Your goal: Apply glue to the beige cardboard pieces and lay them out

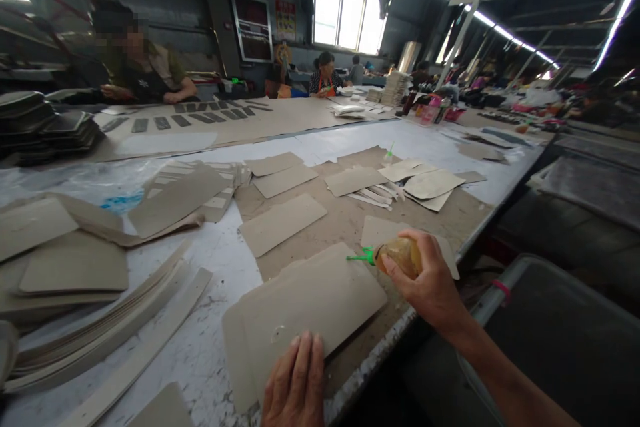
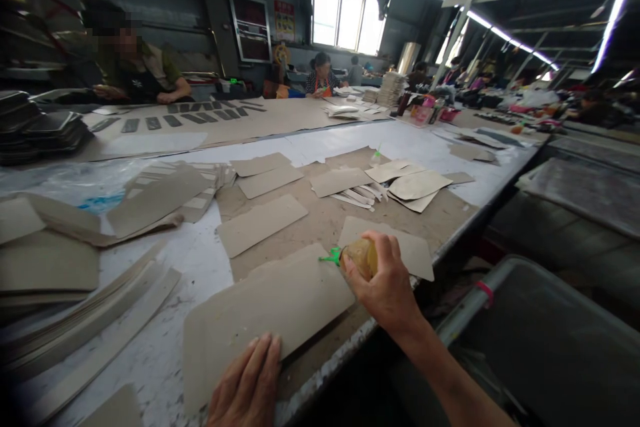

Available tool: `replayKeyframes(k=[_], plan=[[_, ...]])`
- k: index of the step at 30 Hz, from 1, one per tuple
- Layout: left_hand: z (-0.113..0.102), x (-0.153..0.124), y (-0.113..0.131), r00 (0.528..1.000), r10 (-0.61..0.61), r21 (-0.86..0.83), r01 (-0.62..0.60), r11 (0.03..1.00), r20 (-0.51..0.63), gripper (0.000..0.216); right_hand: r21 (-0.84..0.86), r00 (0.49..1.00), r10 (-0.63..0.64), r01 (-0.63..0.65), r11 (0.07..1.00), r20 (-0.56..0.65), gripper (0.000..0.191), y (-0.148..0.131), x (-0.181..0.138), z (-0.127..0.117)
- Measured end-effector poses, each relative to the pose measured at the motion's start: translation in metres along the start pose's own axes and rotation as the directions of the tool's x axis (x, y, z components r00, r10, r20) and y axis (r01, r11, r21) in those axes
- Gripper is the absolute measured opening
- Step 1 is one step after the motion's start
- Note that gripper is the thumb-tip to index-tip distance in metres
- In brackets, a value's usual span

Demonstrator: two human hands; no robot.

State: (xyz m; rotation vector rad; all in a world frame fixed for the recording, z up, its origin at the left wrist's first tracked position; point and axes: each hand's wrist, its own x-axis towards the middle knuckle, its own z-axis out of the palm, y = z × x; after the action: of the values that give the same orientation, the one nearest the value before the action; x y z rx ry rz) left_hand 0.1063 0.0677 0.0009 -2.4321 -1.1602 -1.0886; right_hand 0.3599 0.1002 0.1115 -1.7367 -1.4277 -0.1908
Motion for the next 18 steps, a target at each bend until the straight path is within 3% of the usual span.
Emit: replayKeyframes(k=[6, 14, 18], plan=[[0.0, 0.015, -0.006, 0.995, 0.098, 0.176, -0.102, 0.979, 0.03, 0.032, 0.017, 1.0, 0.007, -0.006, 1.0, -0.025, 0.035, 0.002, -0.003, 0.001], [-0.001, 0.023, -0.015, 0.968, 0.244, 0.249, -0.253, 0.935, 0.065, 0.026, 0.061, 0.993, 0.103, -0.099, 0.993, -0.061, 0.036, 0.006, -0.009, 0.007], [0.004, 0.022, -0.019, 0.952, 0.303, 0.233, -0.306, 0.923, 0.05, 0.026, 0.173, 0.967, 0.245, -0.231, 0.957, -0.066, 0.041, 0.007, -0.009, 0.004]])
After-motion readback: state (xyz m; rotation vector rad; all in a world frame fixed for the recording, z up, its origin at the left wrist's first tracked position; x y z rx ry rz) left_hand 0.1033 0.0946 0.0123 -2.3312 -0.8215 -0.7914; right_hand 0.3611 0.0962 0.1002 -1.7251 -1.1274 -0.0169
